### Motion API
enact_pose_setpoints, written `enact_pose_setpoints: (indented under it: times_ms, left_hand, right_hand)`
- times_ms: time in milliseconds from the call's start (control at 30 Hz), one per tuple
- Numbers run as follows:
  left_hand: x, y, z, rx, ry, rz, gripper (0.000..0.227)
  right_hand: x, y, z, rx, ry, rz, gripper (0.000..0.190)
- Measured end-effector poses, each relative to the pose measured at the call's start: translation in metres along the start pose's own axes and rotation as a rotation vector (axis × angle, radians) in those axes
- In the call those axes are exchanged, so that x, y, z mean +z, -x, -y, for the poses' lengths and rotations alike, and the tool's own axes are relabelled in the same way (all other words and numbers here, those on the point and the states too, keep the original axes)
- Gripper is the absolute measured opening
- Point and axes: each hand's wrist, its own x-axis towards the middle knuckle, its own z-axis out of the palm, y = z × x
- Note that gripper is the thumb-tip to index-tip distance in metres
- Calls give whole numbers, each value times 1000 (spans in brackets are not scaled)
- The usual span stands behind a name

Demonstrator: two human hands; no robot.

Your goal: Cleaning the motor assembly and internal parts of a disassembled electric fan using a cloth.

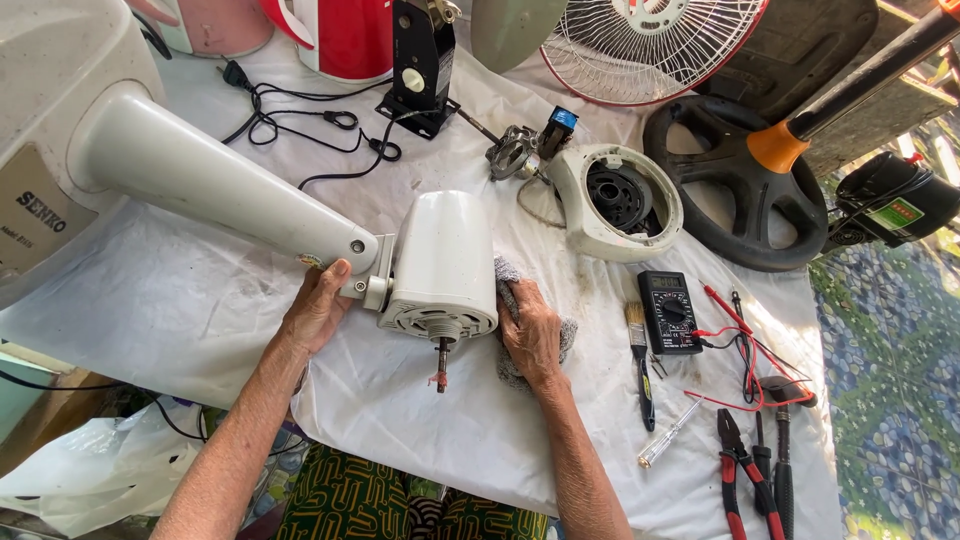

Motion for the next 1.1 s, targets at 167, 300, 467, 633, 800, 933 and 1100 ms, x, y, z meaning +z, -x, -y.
enact_pose_setpoints:
  times_ms: [167, 300, 467, 633, 800, 933, 1100]
  left_hand:
    - [-1, -1, 0, -7, -7, 1, 39]
    - [7, 2, -7, -5, -8, -7, 39]
    - [1, -1, -2, -1, -6, -5, 36]
    - [4, 2, -4, -4, 1, -20, 34]
    - [5, 2, -4, -2, 4, -8, 33]
    - [8, 5, -5, 9, 22, -17, 30]
    - [-4, -2, 3, 6, 12, -11, 30]
  right_hand:
    - [1, 1, -1, 9, 4, 0, 22]
    - [2, 0, -4, 5, 6, -3, 23]
    - [3, 1, -5, 2, 10, 1, 23]
    - [2, 1, -4, 7, -4, -2, 22]
    - [2, 1, -3, -3, 13, -7, 22]
    - [0, 1, 0, -9, 8, -4, 21]
    - [0, 1, 0, -13, 14, -2, 20]
